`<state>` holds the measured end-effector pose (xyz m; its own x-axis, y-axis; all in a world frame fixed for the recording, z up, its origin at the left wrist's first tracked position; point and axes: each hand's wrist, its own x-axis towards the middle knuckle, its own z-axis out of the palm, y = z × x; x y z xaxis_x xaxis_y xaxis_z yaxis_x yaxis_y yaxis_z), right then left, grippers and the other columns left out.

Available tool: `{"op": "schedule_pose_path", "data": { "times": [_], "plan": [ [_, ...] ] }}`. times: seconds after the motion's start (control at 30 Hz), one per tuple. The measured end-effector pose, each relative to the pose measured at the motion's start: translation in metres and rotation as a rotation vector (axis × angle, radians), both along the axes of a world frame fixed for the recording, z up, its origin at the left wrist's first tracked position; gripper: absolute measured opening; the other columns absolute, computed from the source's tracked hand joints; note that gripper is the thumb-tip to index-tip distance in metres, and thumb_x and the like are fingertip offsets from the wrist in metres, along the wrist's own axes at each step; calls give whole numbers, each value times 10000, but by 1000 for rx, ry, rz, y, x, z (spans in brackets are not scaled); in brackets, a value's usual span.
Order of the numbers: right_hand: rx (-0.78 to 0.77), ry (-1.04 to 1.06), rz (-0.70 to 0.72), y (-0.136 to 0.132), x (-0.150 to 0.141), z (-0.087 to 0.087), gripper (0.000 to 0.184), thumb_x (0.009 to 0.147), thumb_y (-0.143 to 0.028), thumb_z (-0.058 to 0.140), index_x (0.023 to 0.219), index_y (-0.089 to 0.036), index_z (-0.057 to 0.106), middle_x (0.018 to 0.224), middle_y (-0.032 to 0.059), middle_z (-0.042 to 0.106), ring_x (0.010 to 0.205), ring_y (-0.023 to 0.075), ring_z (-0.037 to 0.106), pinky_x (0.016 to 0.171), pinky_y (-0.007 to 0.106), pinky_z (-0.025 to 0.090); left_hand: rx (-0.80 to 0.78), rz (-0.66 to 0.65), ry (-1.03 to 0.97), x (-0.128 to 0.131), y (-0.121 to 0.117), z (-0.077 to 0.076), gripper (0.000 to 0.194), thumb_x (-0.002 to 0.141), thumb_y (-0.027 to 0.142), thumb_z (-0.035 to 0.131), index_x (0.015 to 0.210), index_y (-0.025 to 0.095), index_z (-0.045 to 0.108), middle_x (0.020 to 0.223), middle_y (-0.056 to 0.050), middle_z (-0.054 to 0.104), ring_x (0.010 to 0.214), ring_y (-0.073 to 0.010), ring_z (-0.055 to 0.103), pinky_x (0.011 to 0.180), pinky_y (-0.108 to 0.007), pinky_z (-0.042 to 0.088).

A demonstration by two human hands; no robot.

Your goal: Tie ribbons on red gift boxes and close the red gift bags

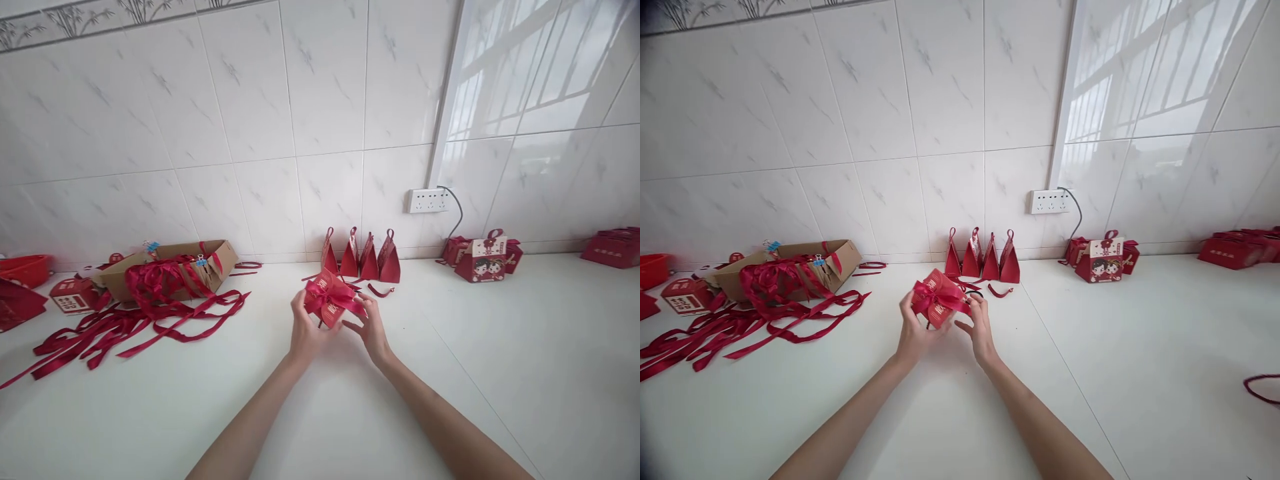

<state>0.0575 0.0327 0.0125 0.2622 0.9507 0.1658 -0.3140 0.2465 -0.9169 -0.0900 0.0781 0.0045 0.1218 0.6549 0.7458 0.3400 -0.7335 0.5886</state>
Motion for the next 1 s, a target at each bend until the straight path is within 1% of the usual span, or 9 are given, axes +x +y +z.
{"op": "schedule_pose_path", "data": {
  "times": [0.13,0.2,0.3,0.5,0.6,0.7,0.77,0.87,1.0],
  "plan": [
    [10,-108,20,-7,8,9,491,846,-628,442,1195,-286,394,1387,56,366,1214,223,442,854,346,515,-186,-189,9,5,-8,-6,936,692,619,586,1380,170,138,1265,-176,379,1218,-297,425,995,-463,395],
    [-15,-175,38,-8,12,13,499,845,-619,461,1200,-274,396,1380,70,379,1176,226,476,834,343,519,-303,-197,-58,0,-6,0,797,776,612,453,1388,192,163,1140,-115,454,1102,-238,504,972,-434,415],
    [17,-305,81,-7,15,15,492,846,-580,503,1213,-263,419,1315,69,467,1099,225,538,874,368,497,-397,-230,-36,-8,-1,10,718,786,555,462,1383,228,234,1004,-52,456,875,-169,547,836,-365,488],
    [41,-401,123,-9,17,19,440,874,-491,490,1254,-274,457,1291,43,517,1106,226,547,921,378,474,-336,-324,157,-23,5,9,726,716,541,573,1359,274,368,1109,-67,379,833,-155,546,728,-337,537],
    [27,-421,127,-9,19,20,414,885,-462,474,1254,-276,470,1298,33,513,1142,219,519,972,384,440,-222,-222,243,-26,8,11,725,715,527,592,1359,262,390,1261,-100,359,1051,-229,525,883,-401,510],
    [-48,-425,153,-9,24,23,422,875,-464,464,1256,-281,477,1298,40,511,1122,232,523,870,377,503,-137,-136,324,-26,6,17,603,788,489,535,1323,227,443,1406,-100,346,1310,-279,347,1066,-448,372],
    [-93,-427,188,-10,28,27,435,869,-447,446,1272,-286,466,1305,46,503,1104,242,528,788,368,531,-141,-151,346,-25,4,22,542,830,468,491,1303,207,456,1390,-88,423,1326,-253,351,1093,-428,346],
    [-89,-513,197,-15,29,35,442,864,-418,425,1281,-278,460,1323,39,491,1139,238,503,859,387,495,-145,-177,330,-25,-1,26,505,838,471,495,1263,198,482,1285,-68,544,1237,-216,471,1052,-366,401],
    [-63,-609,35,-19,22,38,381,838,-533,493,1067,-230,463,1259,70,517,988,219,576,790,363,511,-135,-172,306,-24,-2,29,457,835,504,517,1179,204,556,1195,-49,609,1140,-199,548,997,-336,444]
  ]
}}
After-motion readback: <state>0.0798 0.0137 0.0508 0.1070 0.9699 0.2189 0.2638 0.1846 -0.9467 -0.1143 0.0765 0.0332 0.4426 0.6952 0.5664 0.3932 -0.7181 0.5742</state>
